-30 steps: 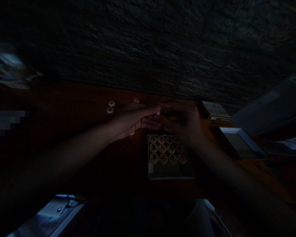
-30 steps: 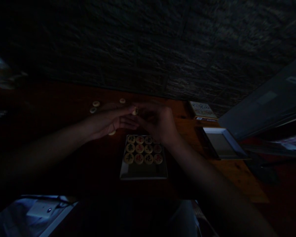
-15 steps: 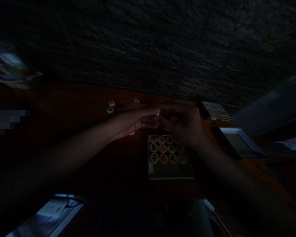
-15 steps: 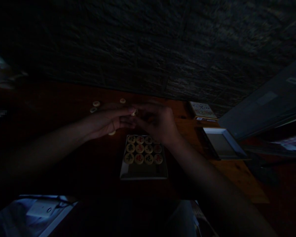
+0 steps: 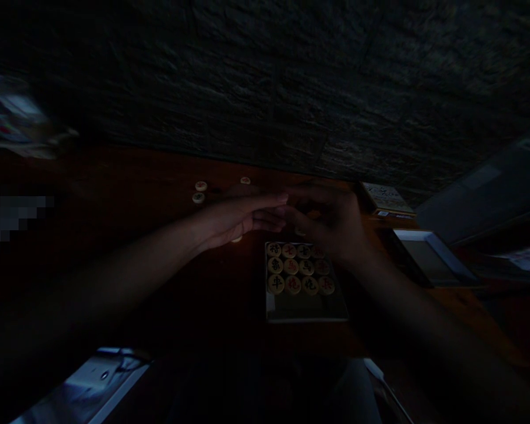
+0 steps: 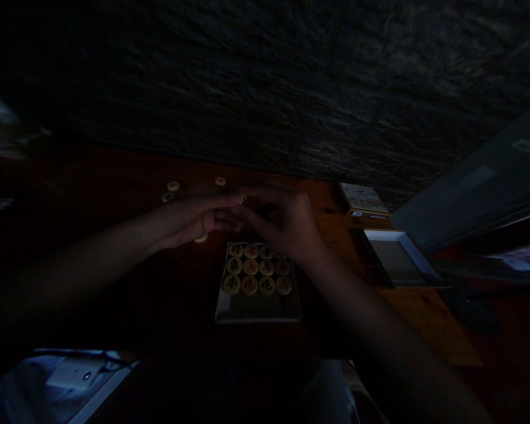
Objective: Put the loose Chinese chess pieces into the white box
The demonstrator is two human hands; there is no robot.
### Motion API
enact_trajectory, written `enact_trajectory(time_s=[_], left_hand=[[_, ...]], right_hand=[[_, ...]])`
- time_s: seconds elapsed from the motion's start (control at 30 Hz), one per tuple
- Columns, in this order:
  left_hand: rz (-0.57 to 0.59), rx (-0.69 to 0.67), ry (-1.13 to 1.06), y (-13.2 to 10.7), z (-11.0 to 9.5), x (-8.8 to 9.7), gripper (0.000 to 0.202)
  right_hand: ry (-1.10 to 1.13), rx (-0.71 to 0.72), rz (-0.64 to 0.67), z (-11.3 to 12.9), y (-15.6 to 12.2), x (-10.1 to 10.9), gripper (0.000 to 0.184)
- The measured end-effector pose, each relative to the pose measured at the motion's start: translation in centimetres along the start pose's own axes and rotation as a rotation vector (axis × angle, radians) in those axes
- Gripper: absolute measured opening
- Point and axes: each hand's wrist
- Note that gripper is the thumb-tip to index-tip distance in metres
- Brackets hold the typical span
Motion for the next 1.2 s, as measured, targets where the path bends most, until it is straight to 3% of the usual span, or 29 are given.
enact_trajectory(time_s=[0.17, 0.37, 0.6, 0.8, 1.07, 1.2], left_hand=[[0.012, 0.004, -0.014, -0.04, -0.01, 0.02, 0.014], [0.002, 0.045, -0.001, -0.1, 0.07, -0.01, 0.026], [0.025, 0.016, -0.001, -0.01, 0.13, 0.08, 0.019], [0.006, 0.032, 0.005, -0.02, 0.2, 0.01, 0.032], [0.032, -0.028, 0.002, -0.05, 0.09, 0.01, 0.019], [0.028, 0.009, 0.002, -0.04, 0.25, 0.03, 0.028]], right_hand=[[0.009, -0.012, -0.023, 0.18, 0.0, -0.13, 0.034], [0.004, 0.011, -0.022, 0.25, -0.01, 0.0, 0.034], [0.009, 0.01, 0.005, 0.13, -0.03, -0.13, 0.033], [-0.023, 0.002, -0.002, -0.03, -0.04, -0.02, 0.035], [-0.008, 0.016, -0.002, 0.04, -0.05, -0.09, 0.034], [-0.015, 0.037, -0.023, 0.22, -0.03, -0.04, 0.031]])
Point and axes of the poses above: each hand's wrist, its own y-axis towards the middle knuckle, its own x-axis out of the back of the hand, z = x × y, and after that the axes turned 9 degrees about -z, right-handed
